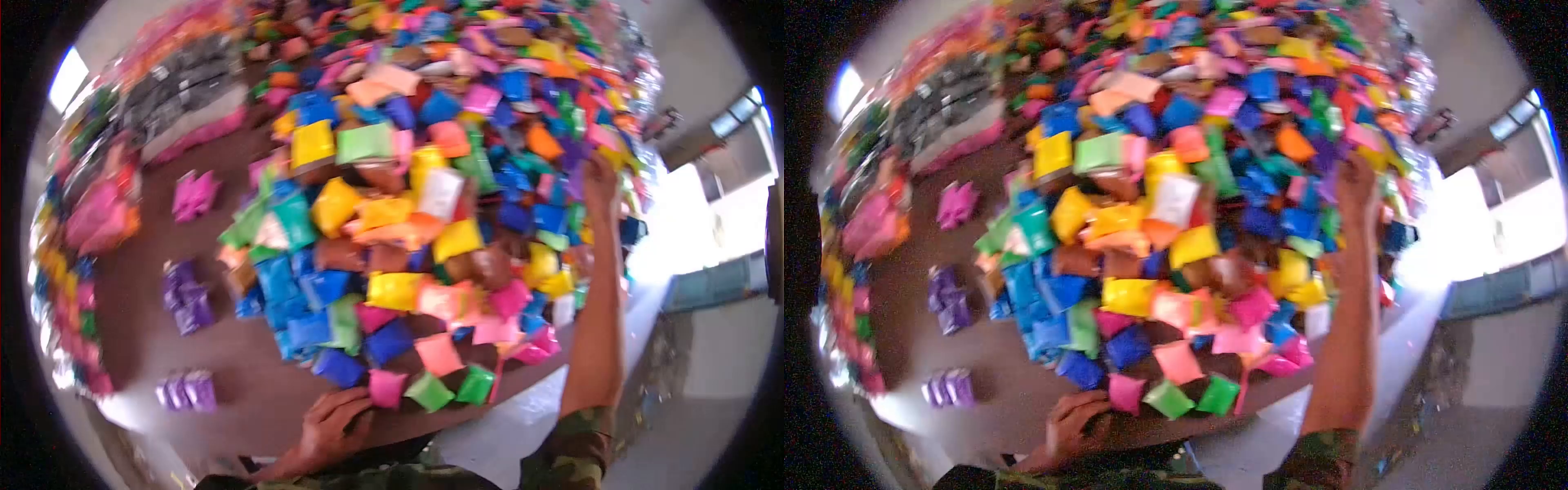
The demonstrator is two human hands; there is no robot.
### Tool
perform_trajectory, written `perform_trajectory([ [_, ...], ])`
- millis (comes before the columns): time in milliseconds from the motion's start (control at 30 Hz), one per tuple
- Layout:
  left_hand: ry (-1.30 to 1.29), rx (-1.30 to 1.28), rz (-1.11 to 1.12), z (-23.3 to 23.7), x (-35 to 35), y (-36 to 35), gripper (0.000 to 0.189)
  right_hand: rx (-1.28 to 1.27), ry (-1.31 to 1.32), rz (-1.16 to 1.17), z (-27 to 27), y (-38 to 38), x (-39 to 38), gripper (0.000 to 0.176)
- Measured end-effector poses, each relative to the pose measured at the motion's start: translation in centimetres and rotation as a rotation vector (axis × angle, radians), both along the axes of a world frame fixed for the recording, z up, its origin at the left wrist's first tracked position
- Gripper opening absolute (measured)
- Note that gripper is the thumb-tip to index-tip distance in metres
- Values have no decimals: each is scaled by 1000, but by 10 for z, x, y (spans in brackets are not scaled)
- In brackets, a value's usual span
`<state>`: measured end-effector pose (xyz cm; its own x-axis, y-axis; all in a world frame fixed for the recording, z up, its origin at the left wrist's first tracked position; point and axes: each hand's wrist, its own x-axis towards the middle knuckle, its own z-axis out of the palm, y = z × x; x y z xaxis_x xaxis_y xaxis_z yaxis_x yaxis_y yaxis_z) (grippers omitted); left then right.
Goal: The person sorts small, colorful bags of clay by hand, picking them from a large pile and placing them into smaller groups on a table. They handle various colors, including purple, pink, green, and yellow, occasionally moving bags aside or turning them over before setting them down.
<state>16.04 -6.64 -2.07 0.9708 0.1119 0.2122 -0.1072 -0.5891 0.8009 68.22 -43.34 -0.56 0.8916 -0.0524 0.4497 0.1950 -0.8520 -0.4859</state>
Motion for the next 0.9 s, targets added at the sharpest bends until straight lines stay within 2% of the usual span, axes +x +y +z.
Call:
perform_trajectory([
  [67, 3, -8, 7, -3, -2, 1, 28, 92, -83, -38, 21, 29, -32, 34],
  [300, 16, 78, 24, -13, -9, 0, 25, 391, 88, -1, 19, 21, -31, 36],
  [367, 42, 67, 21, -3, -5, -2, 24, 484, 97, 22, 25, 29, -38, 36],
  [433, 87, 33, 16, 17, 2, -4, 23, 405, 120, 13, 25, 26, -32, 38],
  [500, 89, 29, 21, 15, 1, -5, 20, 329, 167, 18, 27, 25, -31, 35],
  [533, 89, 26, 23, 12, 0, -5, 18, 365, 118, -11, 27, 29, -31, 26],
  [633, 46, 50, 26, 8, -1, -4, 17, 543, 5, -35, 22, 41, -33, 22],
  [733, 43, 55, 32, 8, -2, -5, 18, 380, -17, 50, 20, 36, -30, 22],
  [833, 54, 59, 13, 13, -1, -4, 19, 548, -46, 72, 23, 32, -48, 22],
  [900, 15, 41, 21, 3, -3, -2, 25, 608, 20, 64, 44, 35, -80, 21],
])
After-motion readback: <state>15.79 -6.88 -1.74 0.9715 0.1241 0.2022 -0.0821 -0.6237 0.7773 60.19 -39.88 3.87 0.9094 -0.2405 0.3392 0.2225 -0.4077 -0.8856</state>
